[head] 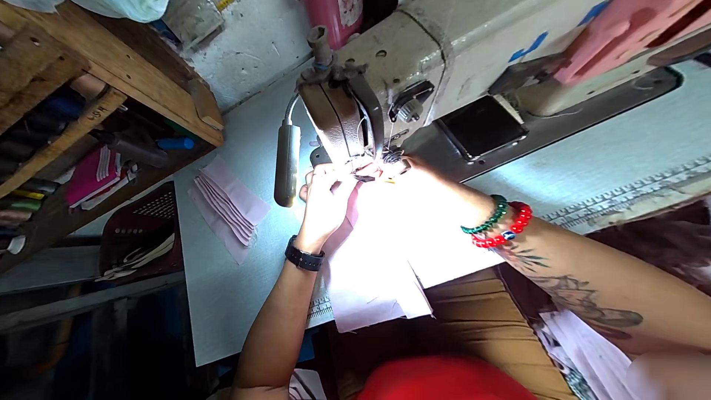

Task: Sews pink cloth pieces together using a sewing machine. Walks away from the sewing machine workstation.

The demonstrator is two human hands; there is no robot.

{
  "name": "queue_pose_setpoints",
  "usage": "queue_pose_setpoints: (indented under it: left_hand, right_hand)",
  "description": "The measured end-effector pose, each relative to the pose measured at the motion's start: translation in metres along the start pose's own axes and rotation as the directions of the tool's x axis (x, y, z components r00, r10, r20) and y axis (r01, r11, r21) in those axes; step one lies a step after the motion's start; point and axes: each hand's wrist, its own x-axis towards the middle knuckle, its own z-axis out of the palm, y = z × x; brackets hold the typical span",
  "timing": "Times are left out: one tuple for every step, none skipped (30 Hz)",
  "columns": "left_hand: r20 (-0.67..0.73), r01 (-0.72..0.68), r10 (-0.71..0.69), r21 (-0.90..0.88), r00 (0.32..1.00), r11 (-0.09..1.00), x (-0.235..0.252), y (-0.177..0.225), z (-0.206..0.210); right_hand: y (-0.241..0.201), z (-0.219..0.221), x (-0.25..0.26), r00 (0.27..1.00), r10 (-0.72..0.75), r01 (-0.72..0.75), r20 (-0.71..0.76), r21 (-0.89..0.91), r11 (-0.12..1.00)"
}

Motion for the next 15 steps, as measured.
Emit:
queue_pose_setpoints:
  left_hand:
    - [0.001,-0.002,0.002,-0.005,1.000,1.000,0.000,0.000,0.000]
    - [0.001,0.003,-0.003,-0.005,1.000,1.000,0.000,0.000,0.000]
    - [-0.006,0.011,-0.011,0.002,1.000,1.000,0.000,0.001,0.000]
    - [-0.021,0.015,-0.015,0.019,1.000,1.000,0.001,0.001,0.001]
    - [-0.046,0.007,-0.006,0.035,0.999,0.999,0.002,0.001,0.003]
    - [-0.066,-0.005,0.009,0.054,0.998,0.999,0.002,0.000,0.004]
    - [-0.084,-0.013,0.019,0.072,0.996,0.997,0.003,-0.002,0.007]
    - [-0.103,-0.024,0.033,0.083,0.994,0.996,0.003,-0.004,0.009]
    - [-0.121,-0.033,0.045,0.098,0.992,0.995,0.004,-0.006,0.013]
    - [-0.129,-0.035,0.050,0.114,0.990,0.993,0.005,-0.007,0.015]
    - [-0.131,-0.028,0.045,0.133,0.990,0.991,0.006,-0.006,0.016]
    - [-0.134,-0.021,0.041,0.148,0.990,0.989,0.007,-0.007,0.018]
    - [-0.132,-0.014,0.035,0.156,0.991,0.988,0.008,-0.007,0.018]
    - [-0.132,-0.008,0.030,0.163,0.991,0.987,0.008,-0.006,0.018]
    - [-0.137,-0.001,0.023,0.164,0.990,0.986,0.009,-0.006,0.019]
  right_hand:
    - [-0.002,0.000,-0.001,1.000,0.007,-0.007,-0.012,-0.011,1.000]
    - [-0.005,-0.002,-0.001,1.000,0.027,-0.027,-0.008,-0.028,0.999]
    - [-0.007,-0.004,0.000,0.999,0.043,-0.043,0.005,-0.058,0.997]
    - [-0.009,-0.006,0.000,0.998,0.052,-0.050,0.019,-0.095,0.994]
    - [-0.007,-0.007,-0.001,1.000,0.017,-0.016,0.002,-0.152,0.988]
    - [-0.005,-0.008,-0.001,1.000,-0.003,0.001,-0.011,-0.212,0.977]
    - [-0.007,-0.010,-0.002,1.000,0.019,-0.021,-0.013,-0.260,0.965]
    - [-0.008,-0.010,-0.004,0.999,0.015,-0.026,-0.040,-0.299,0.954]
    - [-0.011,-0.012,-0.005,0.998,0.020,-0.036,-0.055,-0.309,0.950]
    - [-0.013,-0.013,-0.005,0.998,0.031,-0.047,-0.060,-0.305,0.951]
    - [-0.014,-0.013,-0.005,0.998,0.046,-0.060,-0.054,-0.308,0.950]
    - [-0.016,-0.014,-0.004,0.997,0.069,-0.078,-0.038,-0.316,0.946]
    - [-0.017,-0.015,-0.003,0.996,0.084,-0.088,-0.026,-0.318,0.944]
    - [-0.017,-0.015,-0.002,0.996,0.087,-0.090,-0.022,-0.312,0.946]
    - [-0.017,-0.016,-0.002,0.996,0.090,-0.090,-0.016,-0.299,0.950]
